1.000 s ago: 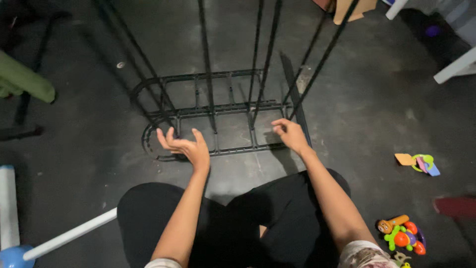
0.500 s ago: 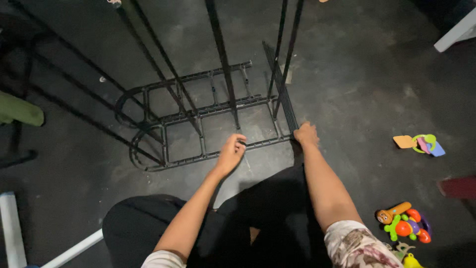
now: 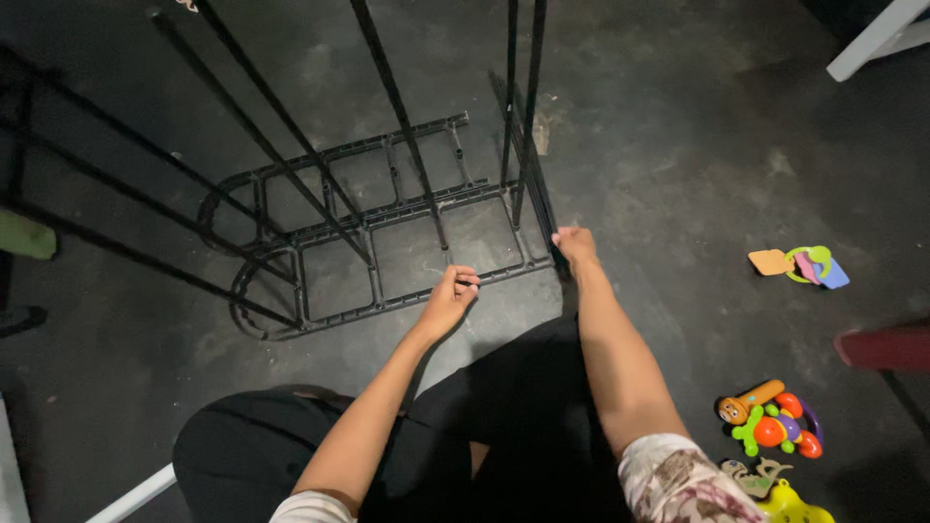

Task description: The person assembles a black metal rack by inserting multiple vertical rods into a plastic base frame and then placing a top frame piece onto the rods. The person works by hand, aligning and seating each component without tools.

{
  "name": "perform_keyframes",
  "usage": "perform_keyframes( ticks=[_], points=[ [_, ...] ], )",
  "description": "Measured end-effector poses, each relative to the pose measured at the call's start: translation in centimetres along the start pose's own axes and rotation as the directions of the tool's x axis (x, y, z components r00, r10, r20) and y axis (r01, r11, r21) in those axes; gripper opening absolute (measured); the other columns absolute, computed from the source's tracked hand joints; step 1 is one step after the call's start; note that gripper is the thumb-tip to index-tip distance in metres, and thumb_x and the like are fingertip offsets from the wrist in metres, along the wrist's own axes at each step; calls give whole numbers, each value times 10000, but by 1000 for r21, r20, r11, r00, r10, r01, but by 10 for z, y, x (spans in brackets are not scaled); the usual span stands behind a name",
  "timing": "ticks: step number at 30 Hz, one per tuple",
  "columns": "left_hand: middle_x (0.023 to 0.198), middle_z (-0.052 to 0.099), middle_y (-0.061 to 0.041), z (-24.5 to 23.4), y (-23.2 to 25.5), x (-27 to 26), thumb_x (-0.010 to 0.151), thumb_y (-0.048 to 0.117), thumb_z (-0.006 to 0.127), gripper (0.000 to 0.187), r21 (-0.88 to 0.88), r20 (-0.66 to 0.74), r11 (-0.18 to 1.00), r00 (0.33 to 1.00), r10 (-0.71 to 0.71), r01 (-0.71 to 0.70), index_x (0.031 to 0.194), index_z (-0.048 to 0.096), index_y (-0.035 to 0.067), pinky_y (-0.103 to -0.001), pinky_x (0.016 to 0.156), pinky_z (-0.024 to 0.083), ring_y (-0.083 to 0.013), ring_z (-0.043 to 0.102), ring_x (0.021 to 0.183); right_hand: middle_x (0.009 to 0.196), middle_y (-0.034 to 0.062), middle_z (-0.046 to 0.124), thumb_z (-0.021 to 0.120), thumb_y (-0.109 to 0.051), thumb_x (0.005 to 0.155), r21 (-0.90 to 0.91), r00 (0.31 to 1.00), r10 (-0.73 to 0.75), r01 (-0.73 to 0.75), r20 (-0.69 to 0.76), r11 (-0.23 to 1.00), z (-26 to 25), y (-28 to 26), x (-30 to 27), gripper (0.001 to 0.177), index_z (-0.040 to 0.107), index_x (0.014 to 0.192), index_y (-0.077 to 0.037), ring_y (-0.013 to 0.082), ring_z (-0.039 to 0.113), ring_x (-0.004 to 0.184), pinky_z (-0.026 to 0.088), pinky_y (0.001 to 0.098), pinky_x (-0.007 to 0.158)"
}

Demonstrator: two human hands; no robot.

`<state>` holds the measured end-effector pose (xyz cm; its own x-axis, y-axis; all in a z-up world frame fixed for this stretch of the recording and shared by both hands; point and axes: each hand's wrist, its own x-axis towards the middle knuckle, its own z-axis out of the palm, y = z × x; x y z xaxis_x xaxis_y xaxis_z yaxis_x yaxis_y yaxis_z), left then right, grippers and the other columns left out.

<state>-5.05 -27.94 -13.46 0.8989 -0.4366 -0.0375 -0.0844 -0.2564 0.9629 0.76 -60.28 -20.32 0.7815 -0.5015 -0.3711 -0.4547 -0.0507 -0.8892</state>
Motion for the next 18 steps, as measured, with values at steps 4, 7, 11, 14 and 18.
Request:
perform_keyframes(
  ticks=[4,7,11,14,18],
  points=[
    [1139,691,-70,3,-3,0,949,78,639,318,-25,-3,1000,1000,7,-7,1250,542,49,-298,834,548,-140,665,897,978,20,707,660,-118,955,361,973,-22,-65,232,930,-1,-27,-34,214,708,1163,-98,148,618,825,465,298,663],
    [1129,695,-77,5,-1,4,956,103,628,317,-61,-6,997,999,46,-46,1257,545,47,-302,835,555,-144,674,895,1013,1,685,606,-86,985,508,942,-203,41,268,860,2,-58,-80,210,627,1193,-109,105,650,869,487,261,679],
    [1110,710,-77,-9,24,4,1050,242,573,292,-195,-23,979,998,60,-63,1279,543,62,-292,869,535,-132,685,955,1087,1,644,593,-62,984,541,842,-429,205,326,815,5,-90,-137,234,544,1203,-127,111,653,986,502,265,805],
    [1122,679,-104,-42,66,10,1112,273,574,338,-310,-60,913,964,259,-265,1344,571,28,-317,902,504,-162,613,1002,1088,18,650,614,-22,981,537,711,-603,369,362,758,22,-106,-158,225,547,1181,-100,135,661,1028,520,291,926],
    [1348,639,-82,-102,125,7,1062,235,596,475,-361,-26,861,926,376,-359,1478,472,44,-305,1087,477,-162,612,1260,1078,38,667,636,20,973,483,601,-639,428,480,764,71,-108,-172,190,593,1145,-47,155,666,1064,524,318,984]
  ],
)
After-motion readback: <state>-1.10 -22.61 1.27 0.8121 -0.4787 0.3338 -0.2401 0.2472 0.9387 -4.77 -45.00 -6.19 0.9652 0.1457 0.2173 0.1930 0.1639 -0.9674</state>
